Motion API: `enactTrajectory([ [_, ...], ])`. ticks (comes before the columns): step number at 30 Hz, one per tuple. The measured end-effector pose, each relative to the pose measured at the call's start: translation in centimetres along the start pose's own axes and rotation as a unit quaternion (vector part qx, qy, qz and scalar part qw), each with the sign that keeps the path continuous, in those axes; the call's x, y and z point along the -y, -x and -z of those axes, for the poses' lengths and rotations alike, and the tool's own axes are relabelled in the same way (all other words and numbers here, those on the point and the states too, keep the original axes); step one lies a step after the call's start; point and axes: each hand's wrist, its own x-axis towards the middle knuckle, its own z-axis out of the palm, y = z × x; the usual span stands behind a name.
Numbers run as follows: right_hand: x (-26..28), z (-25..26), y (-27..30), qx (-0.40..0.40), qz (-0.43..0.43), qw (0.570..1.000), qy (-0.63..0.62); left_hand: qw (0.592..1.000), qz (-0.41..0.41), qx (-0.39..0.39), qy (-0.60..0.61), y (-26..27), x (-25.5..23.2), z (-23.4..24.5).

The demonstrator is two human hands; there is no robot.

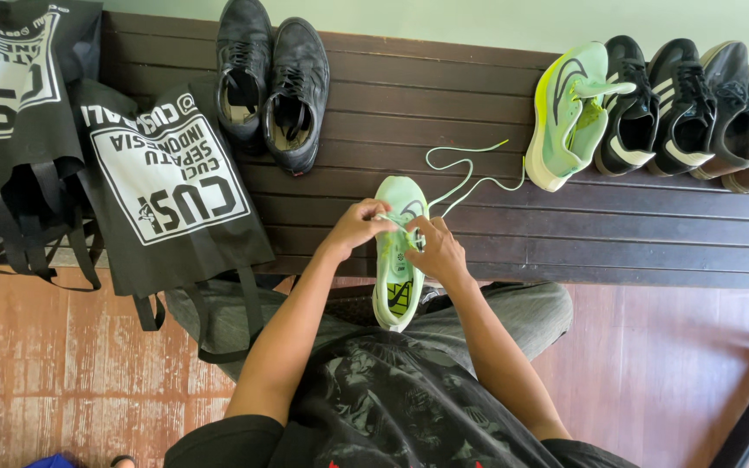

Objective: The person laces several pairs of sneakers by threading laces through the eyelets and tying them, then places the shoes back into individual black bags.

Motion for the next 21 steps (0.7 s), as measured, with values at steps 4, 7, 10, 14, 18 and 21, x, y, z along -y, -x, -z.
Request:
enactTrajectory([
  [4,1.3,0.5,0.9,0.03,-0.011,0.999,-0.014,0.993,0.056,-0.011,0.099,-0.5,3.1,0.9],
  [7,1.0,0.4,-0.2,0.04,0.022,0.999,-0.022,0.999,0.005,0.021,-0.05,-0.1,2.3,1.5],
  [10,0.5,0.9,-2.7,-0.05,0.08,0.995,-0.034,0.983,-0.002,0.02,-0.182,0.6,2.4,0.7],
  [14,1.8,2.7,-6.2,-0.232,0.192,0.953,0.02,0.958,-0.085,-0.027,-0.272,0.1,5.4,-1.0],
  [18,3.4,1.0,-7.5,-0.402,0.397,0.797,0.211,0.969,-0.098,-0.048,-0.224,0.5,6.8,-1.5],
  [21,0.4,1.8,-6.8,-0.31,0.277,0.894,0.168,0.986,-0.088,-0.051,-0.136,1.0,7.2,-1.0],
])
